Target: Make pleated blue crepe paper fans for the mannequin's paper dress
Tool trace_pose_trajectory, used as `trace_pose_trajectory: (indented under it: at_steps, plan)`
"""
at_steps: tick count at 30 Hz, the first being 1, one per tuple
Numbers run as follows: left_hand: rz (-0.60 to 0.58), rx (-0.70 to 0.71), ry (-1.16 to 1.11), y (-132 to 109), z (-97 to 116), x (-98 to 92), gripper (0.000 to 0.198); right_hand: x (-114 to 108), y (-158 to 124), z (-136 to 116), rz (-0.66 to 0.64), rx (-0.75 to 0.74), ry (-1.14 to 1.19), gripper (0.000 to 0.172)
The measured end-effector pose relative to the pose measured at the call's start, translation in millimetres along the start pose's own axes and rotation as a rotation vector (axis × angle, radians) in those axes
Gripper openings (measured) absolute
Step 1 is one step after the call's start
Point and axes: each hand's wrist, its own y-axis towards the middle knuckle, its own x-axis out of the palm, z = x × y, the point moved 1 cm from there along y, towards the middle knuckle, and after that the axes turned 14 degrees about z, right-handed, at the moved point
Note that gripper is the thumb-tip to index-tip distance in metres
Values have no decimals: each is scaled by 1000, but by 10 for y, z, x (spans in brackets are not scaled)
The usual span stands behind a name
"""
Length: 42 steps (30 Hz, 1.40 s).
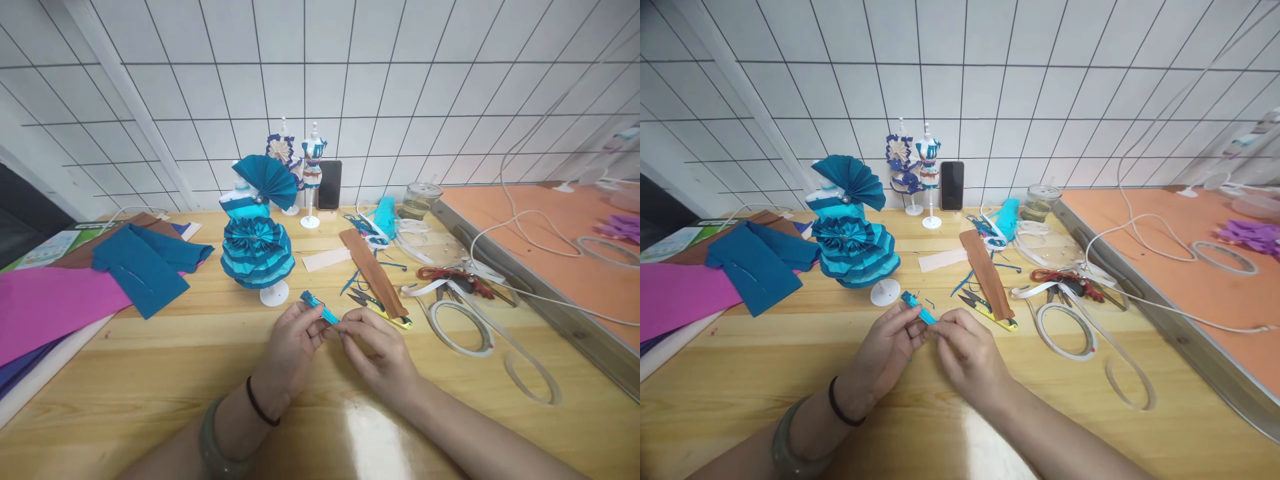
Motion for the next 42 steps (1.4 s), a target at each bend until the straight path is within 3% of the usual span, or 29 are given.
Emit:
trace_pose_trajectory:
  at_steps: [6, 11, 21, 26, 29, 35, 42]
  plan:
    - [24, 16, 38, 30, -4, -11, 10, -3, 29, -40, -25, 81, 55, 24]
    - [-8, 19, 35, 33, -29, -18, 9, 3, 45, 6, 10, 159, 59, 11]
    - [23, 166, 179, 39, -20, 5, 15, 13, 73, 6, 28, 515, 134, 23]
    - [30, 260, 255, 28, -26, 11, 14, 3, 94, -9, 72, 519, 151, 18]
    - [3, 275, 273, 2, -27, 21, 13, 10, 85, 20, 24, 492, 149, 19]
    - [-113, 158, 239, 6, -36, 5, 9, -12, 100, 2, -47, 457, 166, 15]
    - [-131, 78, 223, 16, -41, 12, 10, -39, 117, -43, -56, 461, 143, 13]
